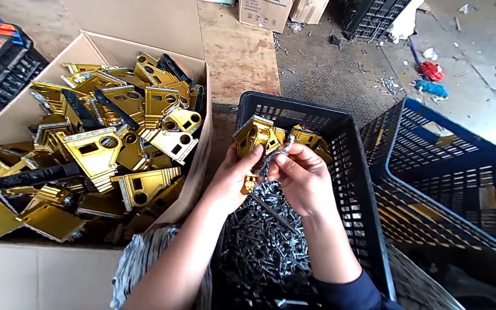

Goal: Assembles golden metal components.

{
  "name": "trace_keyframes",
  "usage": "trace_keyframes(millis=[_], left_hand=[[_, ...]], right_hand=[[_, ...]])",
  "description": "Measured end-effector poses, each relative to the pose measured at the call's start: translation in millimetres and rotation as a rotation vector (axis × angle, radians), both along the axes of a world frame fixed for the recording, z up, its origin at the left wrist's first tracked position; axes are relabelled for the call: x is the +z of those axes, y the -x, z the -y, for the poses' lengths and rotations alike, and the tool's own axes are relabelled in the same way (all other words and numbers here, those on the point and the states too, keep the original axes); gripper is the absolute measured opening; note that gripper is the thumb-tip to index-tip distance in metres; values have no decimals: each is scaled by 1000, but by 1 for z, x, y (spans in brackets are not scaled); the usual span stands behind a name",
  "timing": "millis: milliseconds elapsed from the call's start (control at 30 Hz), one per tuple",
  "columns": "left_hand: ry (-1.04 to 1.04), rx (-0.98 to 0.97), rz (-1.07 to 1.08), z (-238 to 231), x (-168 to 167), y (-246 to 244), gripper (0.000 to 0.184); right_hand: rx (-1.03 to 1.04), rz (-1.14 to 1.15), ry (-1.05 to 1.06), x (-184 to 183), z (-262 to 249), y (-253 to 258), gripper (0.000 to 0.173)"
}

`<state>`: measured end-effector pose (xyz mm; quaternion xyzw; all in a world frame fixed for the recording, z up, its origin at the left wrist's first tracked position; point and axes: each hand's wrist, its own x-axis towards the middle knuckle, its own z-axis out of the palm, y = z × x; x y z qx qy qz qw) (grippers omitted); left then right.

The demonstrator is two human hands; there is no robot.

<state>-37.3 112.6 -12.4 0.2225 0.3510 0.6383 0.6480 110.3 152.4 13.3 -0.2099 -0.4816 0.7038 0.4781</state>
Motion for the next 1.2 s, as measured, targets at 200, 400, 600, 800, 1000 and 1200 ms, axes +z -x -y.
trace_keyframes(millis=[200, 400, 600, 800, 1000, 1200], left_hand=[[-122, -135, -45, 4, 2, 4, 85], [-190, -196, -59, 7, 3, 7, 87], [-157, -184, -161, 6, 0, -2, 93], [-82, -251, -379, 6, -2, 0, 102], [-2, -104, -616, 7, 6, 5, 87], [-2, 13, -1073, 3, 3, 18, 82]], right_hand=[[-306, 366, -509, -7, 3, 0, 12], [-242, 231, -368, -2, 6, -9, 15], [-490, 447, -742, -13, 2, -2, 7], [-210, 286, -512, -18, -2, -8, 63], [34, 1127, -364, -72, -18, -54, 39], [458, 2012, -143, -138, 34, -78, 39]])
